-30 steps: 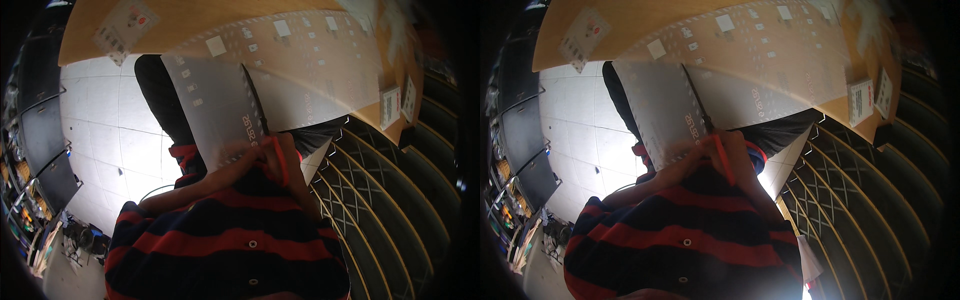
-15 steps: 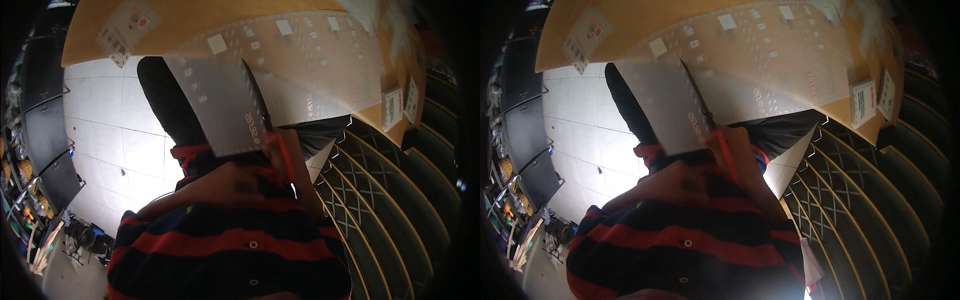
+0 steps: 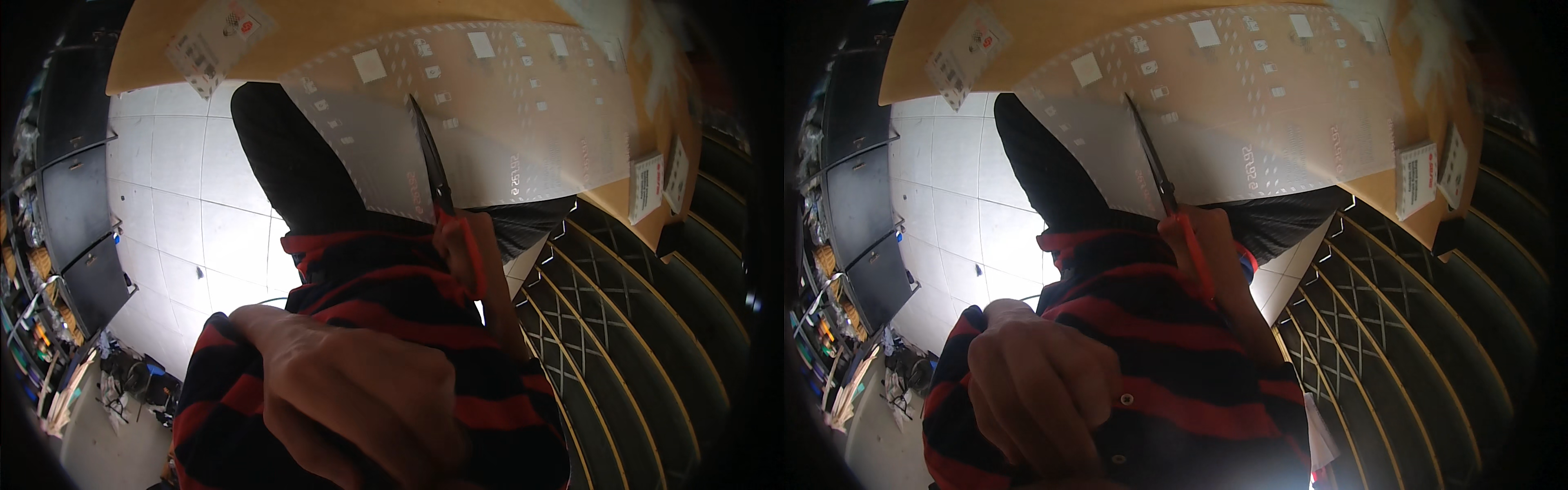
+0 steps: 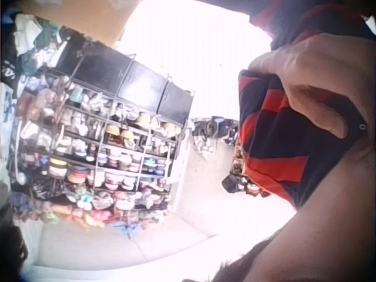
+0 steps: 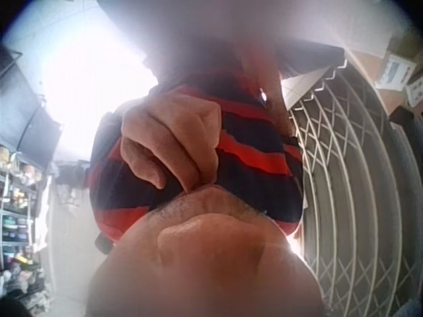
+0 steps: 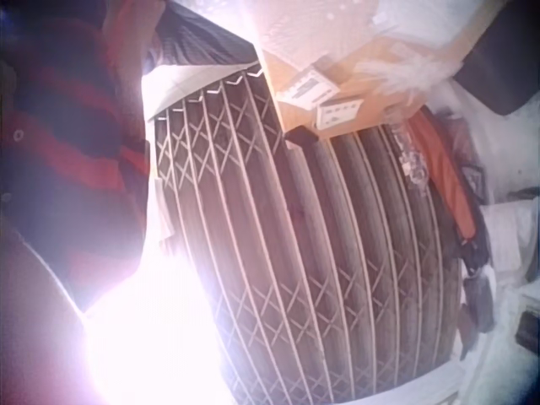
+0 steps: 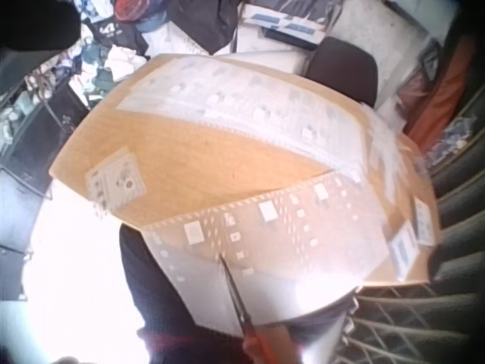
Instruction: The person uses red-handled scissors to cut a large transparent plastic sheet into smaller rectangular pieces. They repeatedly position the sheet on a wooden table, cut along its length, and separate the cut sections. The process continues with multiple cuts across the sheet.
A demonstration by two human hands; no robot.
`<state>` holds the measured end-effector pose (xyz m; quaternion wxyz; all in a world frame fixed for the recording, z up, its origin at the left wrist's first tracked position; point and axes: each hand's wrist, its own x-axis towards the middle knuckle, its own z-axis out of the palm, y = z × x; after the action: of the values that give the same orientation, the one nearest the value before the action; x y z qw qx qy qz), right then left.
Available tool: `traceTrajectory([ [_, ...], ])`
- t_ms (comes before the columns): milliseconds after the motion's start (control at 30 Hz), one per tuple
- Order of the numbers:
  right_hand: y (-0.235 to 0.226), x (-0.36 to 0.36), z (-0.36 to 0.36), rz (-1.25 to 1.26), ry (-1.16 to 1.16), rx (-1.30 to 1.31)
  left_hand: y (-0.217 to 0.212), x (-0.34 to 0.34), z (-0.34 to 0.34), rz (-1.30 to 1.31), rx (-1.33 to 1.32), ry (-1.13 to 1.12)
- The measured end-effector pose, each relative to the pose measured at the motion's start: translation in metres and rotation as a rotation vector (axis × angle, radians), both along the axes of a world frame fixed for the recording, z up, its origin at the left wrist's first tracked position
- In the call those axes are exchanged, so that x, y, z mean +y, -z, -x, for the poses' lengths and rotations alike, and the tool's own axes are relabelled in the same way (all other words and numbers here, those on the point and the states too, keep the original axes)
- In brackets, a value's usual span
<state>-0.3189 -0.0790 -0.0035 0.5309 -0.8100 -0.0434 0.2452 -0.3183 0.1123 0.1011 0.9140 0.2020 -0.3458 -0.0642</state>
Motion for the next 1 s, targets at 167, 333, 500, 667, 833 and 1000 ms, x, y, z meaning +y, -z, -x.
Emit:
traceTrajectory([
  [167,0.005,-0.001,-0.003,0.014,-0.045,0.037,-0.004,0.003,-0.003,-0.052,-0.002,0.007],
  [333,-0.006,-0.004,-0.001,0.039,0.007,0.126,0.033,0.026,-0.018,-0.405,0.05,-0.163],
  [500,0.007,-0.004,-0.001,-0.008,-0.03,0.041,0.136,0.03,-0.033,-0.92,0.901,-0.915],
  [667,0.003,-0.004,-0.001,-0.028,-0.004,0.108,0.156,0.035,-0.026,-1.013,0.973,-0.477],
  [833,0.003,-0.001,-0.006,-0.054,-0.028,0.017,0.134,0.042,-0.017,-1.106,1.048,-0.405],
  [1000,0.011,-0.003,-0.002,-0.097,0.008,0.036,0.131,0.045,-0.011,-1.167,1.037,-0.425],
])
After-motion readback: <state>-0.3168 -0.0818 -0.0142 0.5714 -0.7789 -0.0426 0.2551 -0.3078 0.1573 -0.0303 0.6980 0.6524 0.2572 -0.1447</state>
